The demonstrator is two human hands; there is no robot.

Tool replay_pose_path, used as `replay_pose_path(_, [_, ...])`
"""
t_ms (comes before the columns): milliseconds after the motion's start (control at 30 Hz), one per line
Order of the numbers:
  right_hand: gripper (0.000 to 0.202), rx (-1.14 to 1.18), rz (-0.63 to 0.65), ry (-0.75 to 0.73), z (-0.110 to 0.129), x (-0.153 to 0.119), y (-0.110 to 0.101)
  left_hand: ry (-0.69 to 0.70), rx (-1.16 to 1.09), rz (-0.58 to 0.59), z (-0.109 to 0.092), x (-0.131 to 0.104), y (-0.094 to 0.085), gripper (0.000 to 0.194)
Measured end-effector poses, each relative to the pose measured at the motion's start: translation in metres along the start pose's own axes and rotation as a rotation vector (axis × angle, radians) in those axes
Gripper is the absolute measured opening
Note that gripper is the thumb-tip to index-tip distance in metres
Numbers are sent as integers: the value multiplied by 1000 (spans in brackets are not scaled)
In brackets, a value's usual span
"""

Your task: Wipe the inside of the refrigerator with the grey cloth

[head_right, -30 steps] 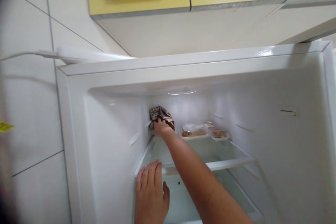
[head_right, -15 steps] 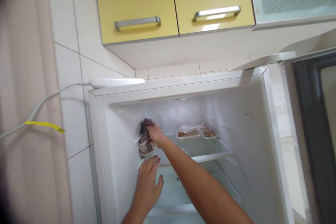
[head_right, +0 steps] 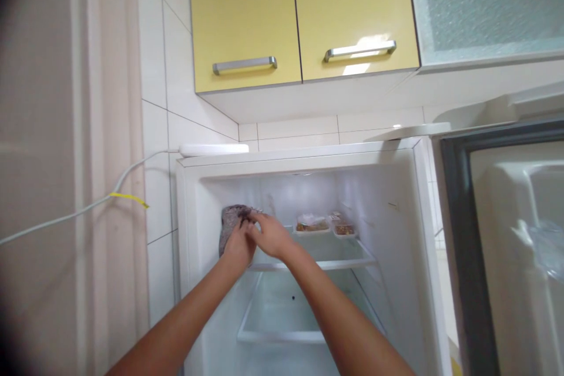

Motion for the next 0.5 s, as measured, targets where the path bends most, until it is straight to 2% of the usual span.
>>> replay_pose_path(67, [44,-70,-56,90,-30,-40,-2,32,64,43,2,-8,-2,30])
replay_pose_path(200, [40,-442,-388,360,-116,-128,1,139,340,157,0,-24,-15,40])
replay_pose_path(267, [38,-534,-531,314,-151,-163,7,178,466,207,0,-31,-26,39])
replay_pose_path(333, [34,-564,-590,160,-174,-184,16,197,512,199,2,-39,-41,42])
replay_pose_path(400, [32,-560,-614,43,-186,-195,22,214,536,143,7,-48,-57,46])
replay_pose_path(500, [33,-543,-664,-5,-192,-197,25,227,558,58,16,-60,-72,50])
Point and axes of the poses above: each hand's wrist, its own x-axis towards the middle knuckle, its own y-axis out of the palm, z = x × y, the point moved 3 cm from there along x, towards the middle knuckle, and after that the axes turned 6 degrees about x, right-handed, at the moved point
